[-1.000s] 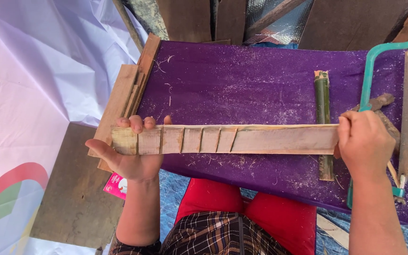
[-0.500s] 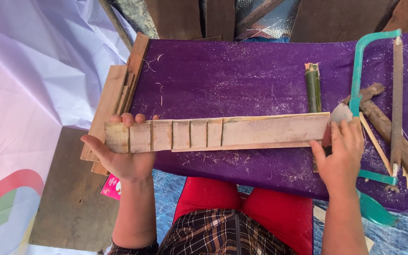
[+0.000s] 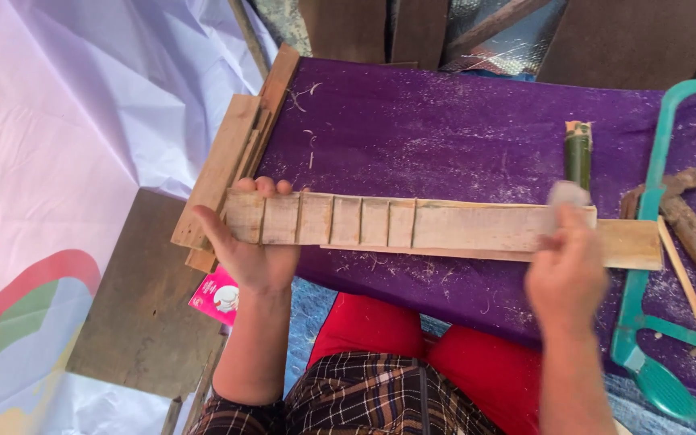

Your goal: Sanding a wooden plank with sandpaper and then sawing a bamboo stick using a hacksaw on a repair bench.

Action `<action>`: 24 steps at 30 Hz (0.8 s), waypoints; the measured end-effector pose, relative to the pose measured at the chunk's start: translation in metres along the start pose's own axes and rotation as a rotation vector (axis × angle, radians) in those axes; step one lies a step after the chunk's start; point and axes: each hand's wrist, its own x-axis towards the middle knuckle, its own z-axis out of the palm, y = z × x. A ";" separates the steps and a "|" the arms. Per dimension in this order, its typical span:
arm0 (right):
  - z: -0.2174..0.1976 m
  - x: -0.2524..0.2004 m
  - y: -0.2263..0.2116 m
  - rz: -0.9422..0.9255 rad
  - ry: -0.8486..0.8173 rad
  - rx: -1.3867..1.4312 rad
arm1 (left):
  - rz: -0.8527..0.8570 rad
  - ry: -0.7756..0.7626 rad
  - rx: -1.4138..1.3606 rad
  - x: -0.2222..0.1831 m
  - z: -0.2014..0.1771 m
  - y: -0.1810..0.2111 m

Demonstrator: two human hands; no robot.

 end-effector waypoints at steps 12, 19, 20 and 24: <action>0.001 -0.013 -0.073 -0.413 0.032 0.073 | -0.008 0.083 0.093 0.009 -0.032 -0.002; -0.005 -0.030 -0.005 -0.107 0.051 -0.109 | -0.026 0.061 -0.002 0.006 -0.009 -0.003; -0.006 -0.025 -0.031 -0.183 0.043 0.061 | -0.011 0.044 0.022 0.006 -0.007 -0.003; -0.005 -0.022 -0.097 -0.360 -0.011 0.223 | -0.009 0.009 0.053 0.006 0.000 0.000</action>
